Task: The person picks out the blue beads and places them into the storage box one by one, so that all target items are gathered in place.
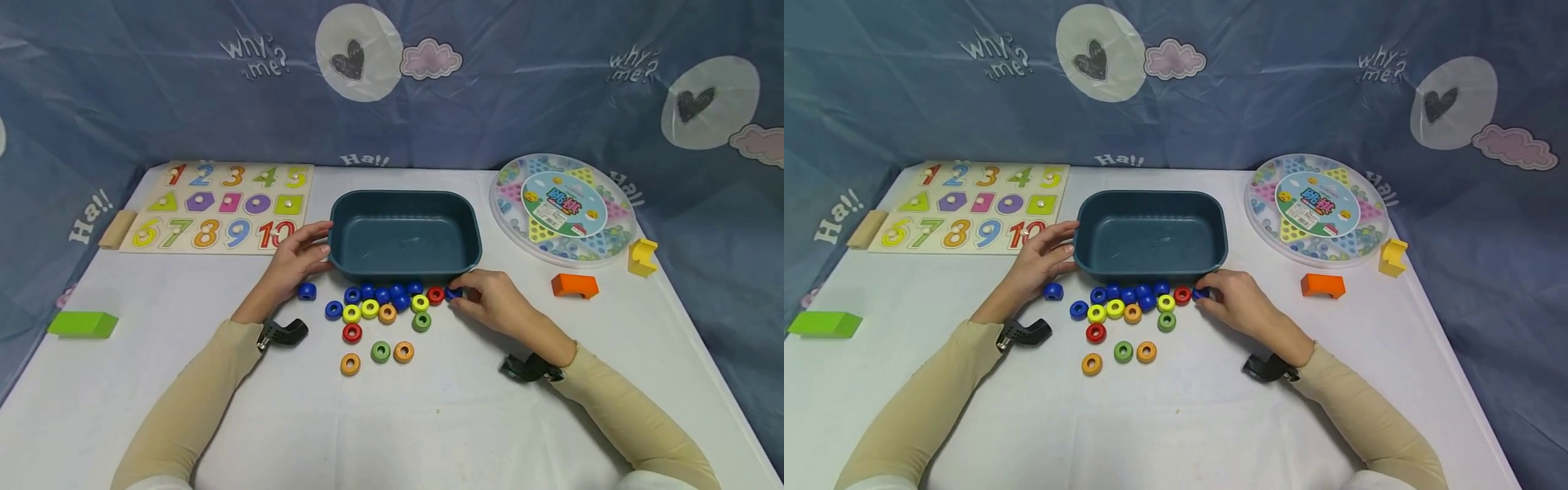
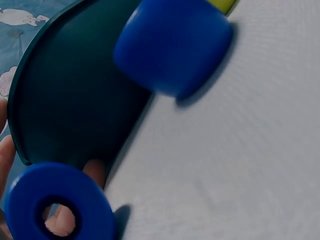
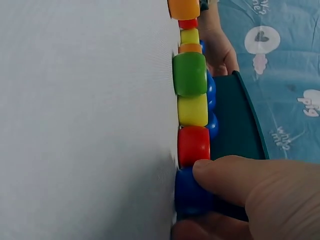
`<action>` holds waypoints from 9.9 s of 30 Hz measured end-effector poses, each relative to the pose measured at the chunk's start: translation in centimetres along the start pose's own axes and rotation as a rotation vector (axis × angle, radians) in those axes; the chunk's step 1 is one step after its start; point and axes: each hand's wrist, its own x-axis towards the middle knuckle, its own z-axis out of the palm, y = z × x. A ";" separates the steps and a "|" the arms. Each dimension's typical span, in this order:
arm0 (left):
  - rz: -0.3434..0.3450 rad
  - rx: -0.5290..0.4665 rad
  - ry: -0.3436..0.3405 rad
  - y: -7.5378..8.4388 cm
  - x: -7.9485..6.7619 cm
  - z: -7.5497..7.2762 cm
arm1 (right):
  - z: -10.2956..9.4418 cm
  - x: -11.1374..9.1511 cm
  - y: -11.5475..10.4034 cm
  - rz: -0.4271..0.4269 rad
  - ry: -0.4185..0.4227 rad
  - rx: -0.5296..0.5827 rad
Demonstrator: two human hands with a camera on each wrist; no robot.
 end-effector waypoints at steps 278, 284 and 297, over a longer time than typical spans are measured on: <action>-0.001 -0.022 -0.009 -0.3 0.0 -0.2 | 1.4 14.2 -2.9 0.121 -0.369 0.129; -0.001 -0.014 -0.010 -0.2 0.0 -0.1 | 1.4 14.2 -2.8 0.110 -0.367 0.145; 0.008 -0.033 -0.032 -0.1 0.2 -0.1 | 0.2 12.5 -6.9 -0.180 -0.102 0.157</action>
